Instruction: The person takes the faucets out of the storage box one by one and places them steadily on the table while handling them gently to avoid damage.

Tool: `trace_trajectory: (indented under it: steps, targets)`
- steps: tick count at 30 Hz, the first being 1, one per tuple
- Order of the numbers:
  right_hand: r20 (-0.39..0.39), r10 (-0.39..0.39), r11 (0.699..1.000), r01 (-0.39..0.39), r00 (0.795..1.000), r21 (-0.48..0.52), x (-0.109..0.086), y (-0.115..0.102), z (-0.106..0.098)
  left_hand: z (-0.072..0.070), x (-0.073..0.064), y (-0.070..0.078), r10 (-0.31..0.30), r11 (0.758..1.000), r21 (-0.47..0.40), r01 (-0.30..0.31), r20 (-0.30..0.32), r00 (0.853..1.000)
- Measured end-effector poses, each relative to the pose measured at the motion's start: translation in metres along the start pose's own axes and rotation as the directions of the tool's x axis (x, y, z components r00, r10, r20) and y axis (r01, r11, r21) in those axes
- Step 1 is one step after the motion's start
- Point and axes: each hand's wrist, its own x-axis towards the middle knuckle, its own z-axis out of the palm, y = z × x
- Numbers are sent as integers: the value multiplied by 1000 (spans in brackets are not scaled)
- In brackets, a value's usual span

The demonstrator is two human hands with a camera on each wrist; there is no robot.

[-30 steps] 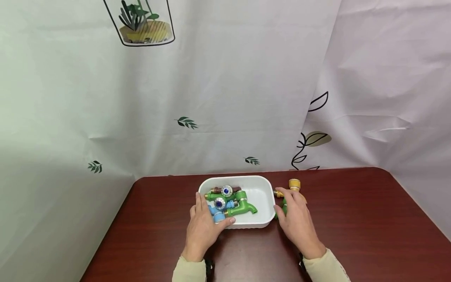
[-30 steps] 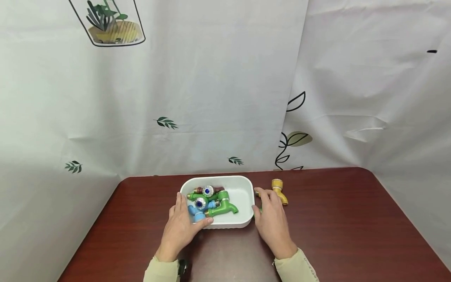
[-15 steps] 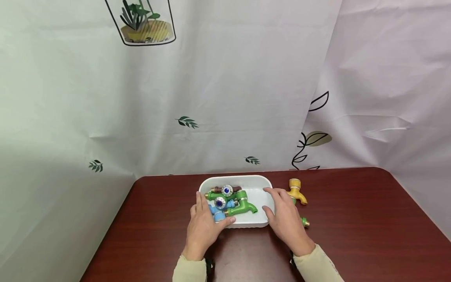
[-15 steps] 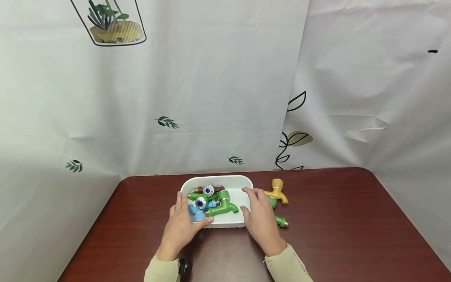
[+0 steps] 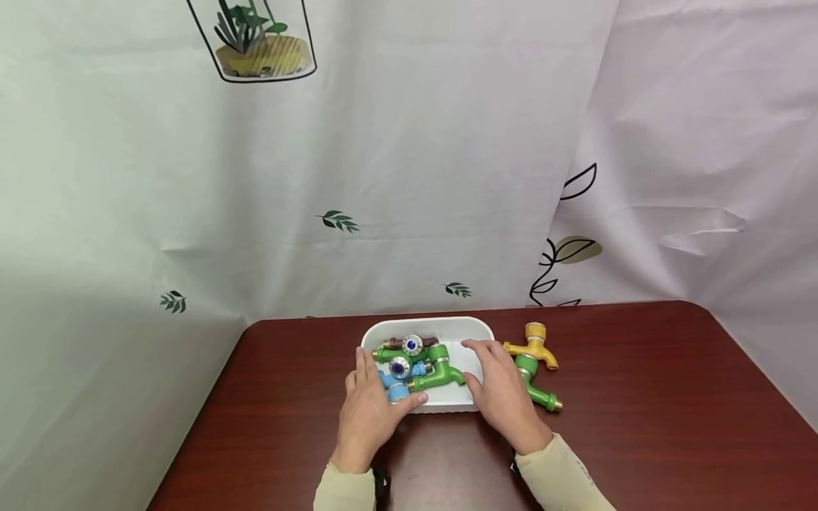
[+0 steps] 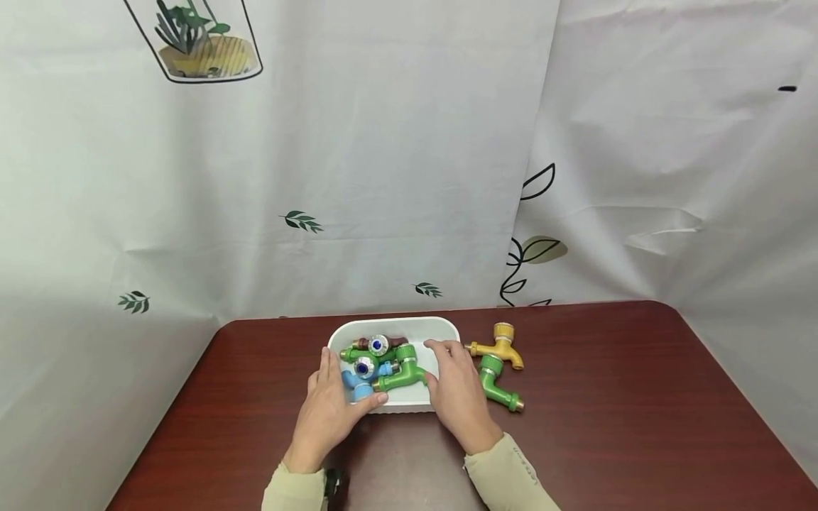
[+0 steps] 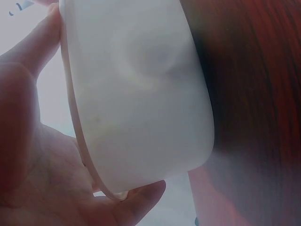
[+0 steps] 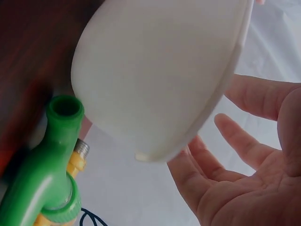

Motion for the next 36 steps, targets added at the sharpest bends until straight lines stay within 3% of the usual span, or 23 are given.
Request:
trace_trajectory:
  steps: [8,18,27,36]
  targets:
    - [25,-1,1000,0,1000,20,3,-3,8,1,0,0,6,1000,2,-6,2,1000]
    - [91,49,998,-52,995,31,7,-6,19,0,0,0,11,1000,8,-11,-2,1000]
    - [96,39,999,-40,995,17,11,-6,27,0,0,0,10,1000,7,-10,2,1000]
    - [210,61,998,-59,976,-19,22,-14,36,-1,2,-1,1,1000,3,-1,5,1000]
